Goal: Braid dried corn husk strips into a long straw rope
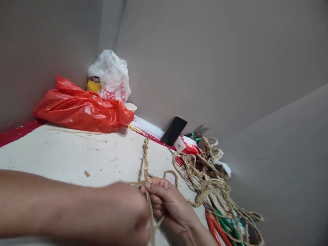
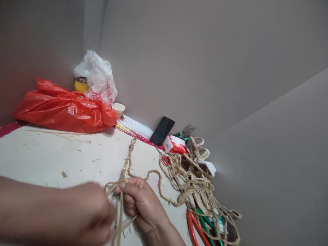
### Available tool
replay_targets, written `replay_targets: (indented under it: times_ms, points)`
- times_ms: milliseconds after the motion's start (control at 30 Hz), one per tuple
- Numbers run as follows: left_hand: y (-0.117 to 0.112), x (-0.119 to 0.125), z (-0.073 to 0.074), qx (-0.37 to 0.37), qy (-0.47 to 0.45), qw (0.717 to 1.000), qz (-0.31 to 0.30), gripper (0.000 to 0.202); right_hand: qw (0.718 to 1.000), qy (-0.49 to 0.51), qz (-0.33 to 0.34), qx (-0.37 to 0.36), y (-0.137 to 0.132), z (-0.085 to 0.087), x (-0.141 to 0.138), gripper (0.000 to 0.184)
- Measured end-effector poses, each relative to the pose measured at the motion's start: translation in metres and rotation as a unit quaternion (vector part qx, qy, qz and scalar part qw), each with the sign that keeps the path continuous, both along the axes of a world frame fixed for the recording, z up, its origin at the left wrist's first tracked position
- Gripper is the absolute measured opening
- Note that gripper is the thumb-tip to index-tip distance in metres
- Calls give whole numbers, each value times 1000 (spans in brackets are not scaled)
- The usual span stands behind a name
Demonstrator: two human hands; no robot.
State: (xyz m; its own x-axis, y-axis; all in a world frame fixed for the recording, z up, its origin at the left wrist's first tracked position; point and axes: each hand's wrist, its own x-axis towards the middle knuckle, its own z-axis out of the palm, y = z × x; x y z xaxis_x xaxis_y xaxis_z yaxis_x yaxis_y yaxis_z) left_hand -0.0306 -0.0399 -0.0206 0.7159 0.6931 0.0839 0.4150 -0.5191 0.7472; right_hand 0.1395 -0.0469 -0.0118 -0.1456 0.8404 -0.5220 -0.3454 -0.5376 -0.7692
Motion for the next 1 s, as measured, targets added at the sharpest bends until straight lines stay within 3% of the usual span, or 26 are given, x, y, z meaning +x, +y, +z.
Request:
replay_targets:
  times_ms: [67, 133, 200, 267, 300, 400, 500, 600, 733, 867, 933, 1000]
  points:
    - [38, 7, 14, -42, -37, 998, 14, 29, 1000, 8, 6, 3, 0, 1, 2, 25]
    - [70, 14, 19, -168, -71, 983, -6, 22, 1000, 5, 16, 8, 0, 0, 2, 25]
    - [83, 20, 15, -344, -83, 934, -54, 20, 999, -3, 30, 18, 1, -1, 2, 27]
    - [81, 22, 7, -439, -68, 891, -95, 26, 999, -18, 40, 30, 1, -3, 2, 27]
    - [77, 22, 4, -439, -59, 891, -99, 29, 998, -30, 44, 36, 1, -3, 2, 27]
    - [70, 18, 1, -349, -25, 933, -84, 28, 993, -82, 66, 46, 1, -3, 6, 28]
    - [74, 16, 3, -296, -2, 948, -118, 26, 974, -171, 121, 90, 2, -2, 8, 32]
    - [81, 17, 0, -295, 4, 944, -145, 25, 929, -296, 161, 151, 1, -2, 6, 31]
    - [80, 19, -3, -311, 33, 944, -105, 23, 862, -446, 168, 174, -3, -3, 1, 30]
    - [75, 19, -2, -304, 42, 949, -74, 21, 809, -525, 182, 191, -8, 4, 6, 30]
    - [74, 19, -2, -294, 43, 952, -72, 21, 803, -536, 185, 183, -10, 10, 8, 30]
    - [73, 19, -3, -291, 38, 953, -73, 21, 817, -521, 185, 161, -11, 15, 5, 31]
